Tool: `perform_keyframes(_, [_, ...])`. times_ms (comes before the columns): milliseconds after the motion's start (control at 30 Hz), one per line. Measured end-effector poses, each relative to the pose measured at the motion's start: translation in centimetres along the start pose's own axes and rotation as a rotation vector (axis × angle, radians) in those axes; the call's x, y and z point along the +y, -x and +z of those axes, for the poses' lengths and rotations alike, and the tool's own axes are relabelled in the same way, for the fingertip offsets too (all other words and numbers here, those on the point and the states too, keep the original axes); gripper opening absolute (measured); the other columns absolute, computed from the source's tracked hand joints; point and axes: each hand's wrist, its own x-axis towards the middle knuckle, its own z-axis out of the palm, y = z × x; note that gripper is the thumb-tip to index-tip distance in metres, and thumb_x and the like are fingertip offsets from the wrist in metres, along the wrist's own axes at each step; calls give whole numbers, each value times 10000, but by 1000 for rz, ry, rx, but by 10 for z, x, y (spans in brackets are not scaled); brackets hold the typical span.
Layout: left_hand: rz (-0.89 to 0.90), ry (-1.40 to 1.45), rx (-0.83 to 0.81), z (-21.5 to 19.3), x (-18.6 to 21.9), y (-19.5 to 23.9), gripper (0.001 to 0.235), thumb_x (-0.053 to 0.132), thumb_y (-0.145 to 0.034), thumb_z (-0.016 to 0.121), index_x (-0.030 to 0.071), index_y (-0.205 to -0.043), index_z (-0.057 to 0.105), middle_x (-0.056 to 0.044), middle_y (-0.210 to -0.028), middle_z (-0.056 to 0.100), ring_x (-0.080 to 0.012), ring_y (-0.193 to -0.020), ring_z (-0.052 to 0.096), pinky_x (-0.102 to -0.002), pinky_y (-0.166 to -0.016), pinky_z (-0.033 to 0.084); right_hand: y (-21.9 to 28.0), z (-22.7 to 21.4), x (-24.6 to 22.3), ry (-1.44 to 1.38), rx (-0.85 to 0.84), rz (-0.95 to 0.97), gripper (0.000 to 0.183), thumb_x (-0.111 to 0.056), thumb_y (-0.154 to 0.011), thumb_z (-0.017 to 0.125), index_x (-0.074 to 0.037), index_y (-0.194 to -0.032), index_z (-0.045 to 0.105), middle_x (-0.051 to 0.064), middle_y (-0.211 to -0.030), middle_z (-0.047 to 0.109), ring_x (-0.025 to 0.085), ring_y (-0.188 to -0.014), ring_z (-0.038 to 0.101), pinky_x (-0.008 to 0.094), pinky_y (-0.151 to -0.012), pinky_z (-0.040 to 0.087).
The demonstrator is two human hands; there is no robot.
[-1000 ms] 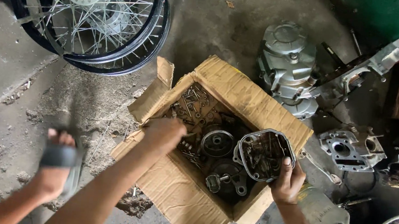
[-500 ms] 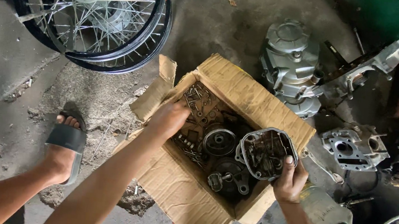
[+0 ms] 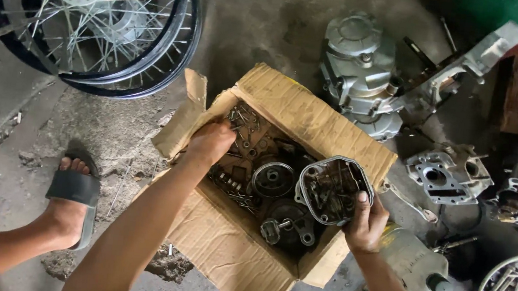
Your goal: The person sorts through a cardboard box filled with various mechanical parts, including gears, bolts, and engine components. They pick up and examine several items, such as a circular metal part and a larger engine casing, before placing them back into the box or onto a nearby surface.
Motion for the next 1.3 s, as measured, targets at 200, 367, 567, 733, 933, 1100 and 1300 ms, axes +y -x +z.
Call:
perform_keyframes(200, [281,-279,108,0,-23,11,286,45,-891,389,12,-1087,595,-220,-1030,757,-421,-904,761,-524,-819,612,-4,-5,-5,5,-45,16,332,-219,-1061,544,12,-859,671,119,-614,542,164,-635,439,339,-562,421])
perform_keyframes(367, [476,-423,264,-22,11,27,241,-8,-877,490,13,-942,721,-166,-1006,700,-413,-768,758,-501,-664,638,-5,-4,-7,-5,-51,-13,333,-237,-1059,544,-11,-842,657,87,-568,532,131,-602,430,310,-537,420])
perform_keyframes(567, [361,-318,354,-48,35,49,241,-20,-906,480,30,-1026,683,-159,-893,727,-369,-726,763,-484,-599,628,-3,-3,-7,5,-53,-16,321,-228,-1054,544,-6,-852,657,106,-588,505,153,-625,411,343,-538,395])
perform_keyframes(733, [357,-317,426,-50,42,50,224,-11,-953,496,17,-1085,675,-182,-918,732,-351,-750,769,-463,-621,637,-2,-6,5,0,-53,-20,311,-222,-1053,550,-13,-846,654,86,-581,504,142,-618,409,322,-529,387])
perform_keyframes(933, [329,-364,362,-39,26,69,225,27,-958,516,33,-1060,717,-169,-959,724,-337,-756,771,-449,-624,636,-3,-3,6,-19,-39,-22,296,-218,-1047,561,-27,-843,660,74,-586,521,133,-604,420,303,-525,387])
perform_keyframes(1100, [277,-277,231,-17,2,54,269,-17,-956,472,-36,-1079,710,-251,-1125,682,-429,-851,758,-540,-740,637,-3,0,0,-28,-28,-39,317,-242,-1051,559,-32,-830,646,72,-579,505,123,-614,420,292,-534,384])
perform_keyframes(1300, [301,-322,403,-37,19,80,275,-43,-958,528,-60,-1176,694,-227,-966,710,-391,-797,762,-486,-701,649,-2,-2,9,-12,-23,-37,333,-229,-1057,552,-29,-811,651,83,-557,534,130,-580,431,295,-523,398])
